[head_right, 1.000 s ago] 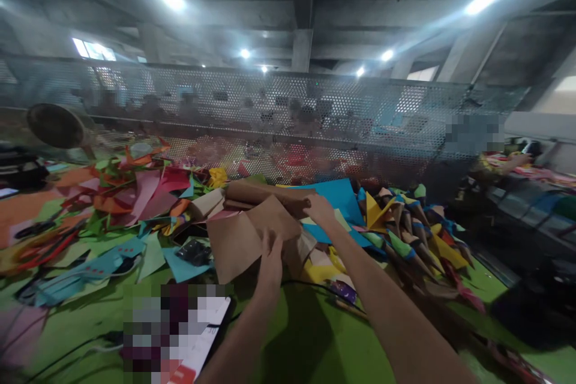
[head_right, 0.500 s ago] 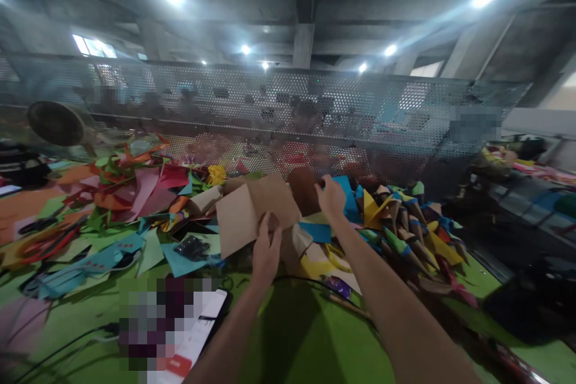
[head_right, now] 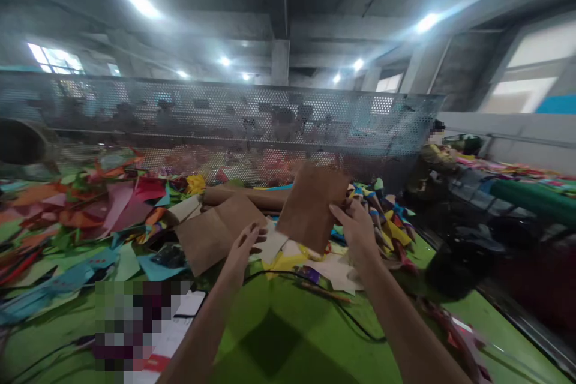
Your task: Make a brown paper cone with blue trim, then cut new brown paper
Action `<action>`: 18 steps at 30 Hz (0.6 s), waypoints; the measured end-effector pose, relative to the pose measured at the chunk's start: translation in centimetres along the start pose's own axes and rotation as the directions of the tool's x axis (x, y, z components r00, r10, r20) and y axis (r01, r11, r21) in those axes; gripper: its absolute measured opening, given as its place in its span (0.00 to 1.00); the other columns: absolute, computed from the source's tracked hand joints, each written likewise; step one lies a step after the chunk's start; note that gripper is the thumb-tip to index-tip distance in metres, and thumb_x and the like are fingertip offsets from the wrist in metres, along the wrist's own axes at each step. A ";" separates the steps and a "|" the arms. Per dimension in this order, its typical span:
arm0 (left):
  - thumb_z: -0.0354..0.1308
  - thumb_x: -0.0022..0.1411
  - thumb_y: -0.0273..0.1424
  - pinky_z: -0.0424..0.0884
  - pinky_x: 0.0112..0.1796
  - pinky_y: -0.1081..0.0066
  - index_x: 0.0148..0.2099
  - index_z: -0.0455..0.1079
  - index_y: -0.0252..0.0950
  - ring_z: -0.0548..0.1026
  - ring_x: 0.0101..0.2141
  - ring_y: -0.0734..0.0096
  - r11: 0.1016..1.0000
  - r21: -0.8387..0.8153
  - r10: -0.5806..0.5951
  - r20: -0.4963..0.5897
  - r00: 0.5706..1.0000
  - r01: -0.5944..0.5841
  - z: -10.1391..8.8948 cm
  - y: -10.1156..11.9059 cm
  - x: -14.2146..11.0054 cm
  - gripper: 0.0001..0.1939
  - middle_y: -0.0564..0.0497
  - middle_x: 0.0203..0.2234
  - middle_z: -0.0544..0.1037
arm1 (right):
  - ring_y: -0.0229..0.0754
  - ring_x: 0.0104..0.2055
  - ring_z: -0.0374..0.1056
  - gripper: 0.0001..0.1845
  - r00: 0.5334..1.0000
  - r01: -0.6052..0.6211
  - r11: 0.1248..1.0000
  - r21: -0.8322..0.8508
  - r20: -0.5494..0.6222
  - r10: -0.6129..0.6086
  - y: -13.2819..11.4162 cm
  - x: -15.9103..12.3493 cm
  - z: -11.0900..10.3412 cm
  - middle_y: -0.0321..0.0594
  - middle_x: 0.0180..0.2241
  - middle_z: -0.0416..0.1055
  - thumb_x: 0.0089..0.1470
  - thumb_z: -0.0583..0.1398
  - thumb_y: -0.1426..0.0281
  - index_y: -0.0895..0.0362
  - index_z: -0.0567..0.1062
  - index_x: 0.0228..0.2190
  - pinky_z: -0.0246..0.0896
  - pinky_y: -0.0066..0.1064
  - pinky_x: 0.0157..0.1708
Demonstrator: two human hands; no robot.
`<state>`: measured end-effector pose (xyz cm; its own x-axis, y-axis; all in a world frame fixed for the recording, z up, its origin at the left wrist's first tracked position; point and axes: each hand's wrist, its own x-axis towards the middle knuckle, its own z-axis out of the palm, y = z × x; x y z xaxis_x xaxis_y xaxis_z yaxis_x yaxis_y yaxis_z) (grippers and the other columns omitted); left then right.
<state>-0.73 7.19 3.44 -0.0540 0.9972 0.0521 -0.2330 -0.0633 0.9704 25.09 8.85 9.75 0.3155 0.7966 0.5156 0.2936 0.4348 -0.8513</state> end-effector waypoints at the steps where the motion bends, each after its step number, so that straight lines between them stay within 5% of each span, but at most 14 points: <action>1: 0.60 0.54 0.54 0.70 0.36 0.71 0.57 0.69 0.38 0.76 0.44 0.62 1.000 -0.013 -0.011 0.055 0.998 0.012 0.3 0.0 -0.4 0.35 0.42 0.47 0.78 | 0.48 0.37 0.74 0.20 0.999 -0.033 0.999 0.037 0.029 0.032 -0.4 -1.6 -0.6 0.43 0.35 0.79 0.47 0.65 0.56 0.56 0.75 0.38 0.70 0.40 0.39; 6: 0.58 0.54 0.58 0.70 0.37 0.68 0.58 0.69 0.37 0.77 0.43 0.57 0.986 -0.057 -0.123 0.382 0.916 0.156 2.2 -0.3 -4.2 0.38 0.42 0.46 0.79 | 0.46 0.35 0.74 0.22 0.935 -0.335 0.924 0.186 0.189 0.300 -0.9 -8.8 -2.6 0.40 0.34 0.80 0.40 0.72 0.56 0.54 0.76 0.35 0.71 0.36 0.36; 11: 0.73 0.44 0.44 0.70 0.42 0.67 0.42 0.78 0.32 0.78 0.41 0.57 0.941 -0.062 -0.290 0.354 0.889 0.332 3.3 -1.3 -7.3 0.26 0.44 0.38 0.83 | 0.49 0.37 0.75 0.24 0.872 -0.398 0.915 0.063 0.337 0.356 -0.3 -13.4 -3.0 0.43 0.34 0.80 0.44 0.69 0.53 0.56 0.77 0.38 0.72 0.38 0.38; 14: 0.73 0.44 0.42 0.71 0.40 0.67 0.37 0.78 0.31 0.79 0.36 0.60 0.901 -0.138 -0.369 0.251 0.895 0.410 3.2 -2.1 -7.5 0.22 0.44 0.33 0.83 | 0.50 0.43 0.75 0.27 0.901 -0.290 0.956 -0.049 0.322 0.290 0.2 -14.2 -3.7 0.45 0.41 0.79 0.54 0.62 0.54 0.54 0.73 0.52 0.71 0.40 0.43; 16: 0.73 0.45 0.38 0.71 0.38 0.68 0.36 0.77 0.32 0.79 0.34 0.62 0.879 -0.214 -0.394 0.180 0.901 0.427 2.9 -2.4 -7.2 0.19 0.45 0.32 0.83 | 0.49 0.51 0.71 0.26 0.924 -0.106 0.984 -0.146 0.351 0.151 0.6 -14.1 -4.1 0.44 0.51 0.75 0.59 0.58 0.61 0.49 0.69 0.58 0.67 0.42 0.49; 18: 0.72 0.46 0.36 0.71 0.37 0.69 0.36 0.77 0.33 0.79 0.32 0.64 0.857 -0.279 -0.406 0.153 0.901 0.433 2.7 -2.5 -6.8 0.16 0.46 0.31 0.83 | 0.50 0.60 0.64 0.25 0.895 0.108 0.974 -0.197 0.446 -0.009 0.9 -13.7 -4.3 0.42 0.59 0.67 0.59 0.57 0.68 0.45 0.70 0.57 0.60 0.46 0.57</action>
<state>2.84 0.64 1.34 0.1945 0.9303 -0.3109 -0.4938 0.3667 0.7885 24.92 -3.54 2.36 -0.1226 0.8963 0.4262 0.4983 0.4270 -0.7546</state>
